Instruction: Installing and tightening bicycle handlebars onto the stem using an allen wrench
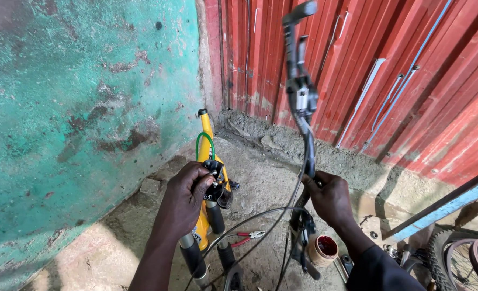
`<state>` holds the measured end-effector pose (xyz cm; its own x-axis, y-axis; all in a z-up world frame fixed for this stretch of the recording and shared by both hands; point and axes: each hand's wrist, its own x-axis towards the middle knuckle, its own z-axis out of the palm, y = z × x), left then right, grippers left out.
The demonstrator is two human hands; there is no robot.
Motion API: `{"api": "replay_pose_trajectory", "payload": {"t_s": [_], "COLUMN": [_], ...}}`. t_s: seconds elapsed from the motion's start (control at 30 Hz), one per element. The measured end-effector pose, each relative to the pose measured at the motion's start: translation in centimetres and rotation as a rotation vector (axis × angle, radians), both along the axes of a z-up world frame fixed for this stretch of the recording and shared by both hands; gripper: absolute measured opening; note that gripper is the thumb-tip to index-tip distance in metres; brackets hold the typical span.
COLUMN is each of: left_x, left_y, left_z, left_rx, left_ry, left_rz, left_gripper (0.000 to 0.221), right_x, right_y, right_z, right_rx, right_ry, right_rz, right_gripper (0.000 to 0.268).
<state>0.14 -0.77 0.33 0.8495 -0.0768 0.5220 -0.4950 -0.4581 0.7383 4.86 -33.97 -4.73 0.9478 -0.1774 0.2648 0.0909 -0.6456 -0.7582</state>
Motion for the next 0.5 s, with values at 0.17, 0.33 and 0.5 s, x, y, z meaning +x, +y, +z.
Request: {"api": "replay_pose_trajectory", "payload": {"t_s": [0.17,0.33,0.5], "left_x": [0.3,0.5,0.5], "left_y": [0.5,0.7,0.6], "left_z": [-0.4,-1.0,-0.9], "left_rx": [-0.049,-0.101,-0.096], "left_ry": [-0.013,-0.042,-0.047], "left_rz": [-0.038,-0.083,-0.077], "left_gripper": [0.017,0.017,0.016], "right_x": [-0.3,-0.9,-2.3], "right_y": [-0.2,-0.8,-0.6], "right_z": [1.5,1.8,4.5], "right_rx": [-0.005,-0.010,-0.257], "right_ry": [0.127,-0.033,-0.005], "right_rz": [-0.088,-0.051,-0.045], "right_gripper": [0.031,0.043,0.050]}}
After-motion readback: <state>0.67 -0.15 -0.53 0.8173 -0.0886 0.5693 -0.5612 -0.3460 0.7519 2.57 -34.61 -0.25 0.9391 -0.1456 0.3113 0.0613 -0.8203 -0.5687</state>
